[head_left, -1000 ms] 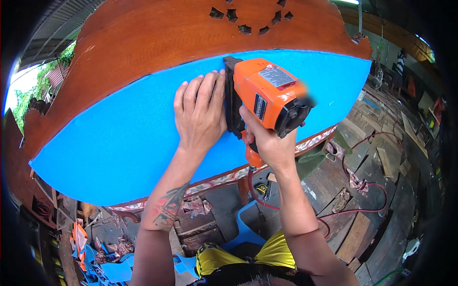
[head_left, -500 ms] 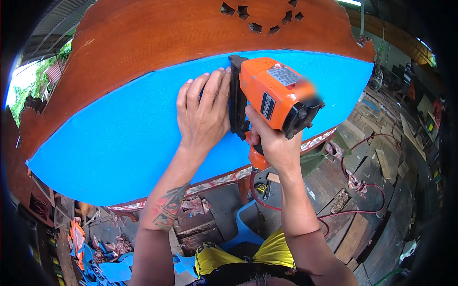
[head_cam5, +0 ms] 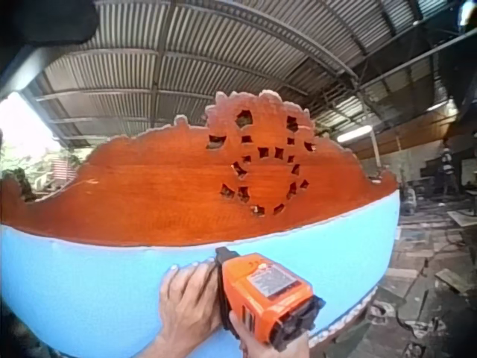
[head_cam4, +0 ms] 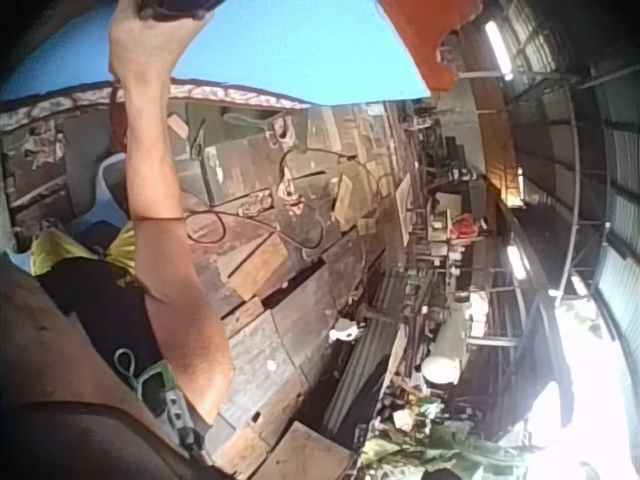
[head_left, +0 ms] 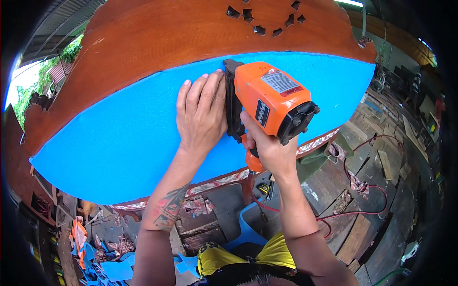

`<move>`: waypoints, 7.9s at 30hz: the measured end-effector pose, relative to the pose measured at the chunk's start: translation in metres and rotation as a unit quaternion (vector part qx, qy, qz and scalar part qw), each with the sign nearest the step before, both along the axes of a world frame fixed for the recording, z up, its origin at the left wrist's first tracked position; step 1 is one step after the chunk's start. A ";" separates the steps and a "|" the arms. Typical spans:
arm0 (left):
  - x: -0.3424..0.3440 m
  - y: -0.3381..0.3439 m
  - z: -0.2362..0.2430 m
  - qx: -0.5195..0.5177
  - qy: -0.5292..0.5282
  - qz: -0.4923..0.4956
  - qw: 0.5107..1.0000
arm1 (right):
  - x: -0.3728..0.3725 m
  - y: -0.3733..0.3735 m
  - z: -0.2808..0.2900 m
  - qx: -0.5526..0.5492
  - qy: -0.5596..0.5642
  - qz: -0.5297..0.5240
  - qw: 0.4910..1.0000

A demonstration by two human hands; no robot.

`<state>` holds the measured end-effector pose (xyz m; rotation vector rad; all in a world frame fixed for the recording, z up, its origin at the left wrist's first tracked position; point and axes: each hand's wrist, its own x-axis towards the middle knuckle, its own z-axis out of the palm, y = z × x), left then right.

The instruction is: Applying foam and fabric to a wooden furniture frame using a pneumatic stapler.

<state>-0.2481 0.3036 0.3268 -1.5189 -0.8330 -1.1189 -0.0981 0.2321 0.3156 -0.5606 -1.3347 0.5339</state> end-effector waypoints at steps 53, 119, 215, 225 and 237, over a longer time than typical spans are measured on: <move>-0.032 -0.014 -0.001 -0.019 -0.001 0.005 1.000 | -0.031 -0.008 0.011 -0.028 0.001 -0.030 0.999; -0.092 -0.033 -0.001 -0.036 0.016 0.016 0.999 | -0.093 -0.026 0.007 -0.026 0.015 -0.009 1.000; -0.177 -0.063 0.004 0.004 0.000 0.027 1.000 | -0.181 -0.048 0.001 0.069 -0.028 -0.017 0.997; -0.189 -0.070 0.002 -0.006 0.011 -0.003 1.000 | -0.183 -0.056 -0.009 0.092 -0.059 -0.022 0.994; -0.197 -0.069 0.001 -0.026 0.018 -0.019 0.999 | -0.191 -0.054 -0.004 0.077 -0.046 0.005 0.996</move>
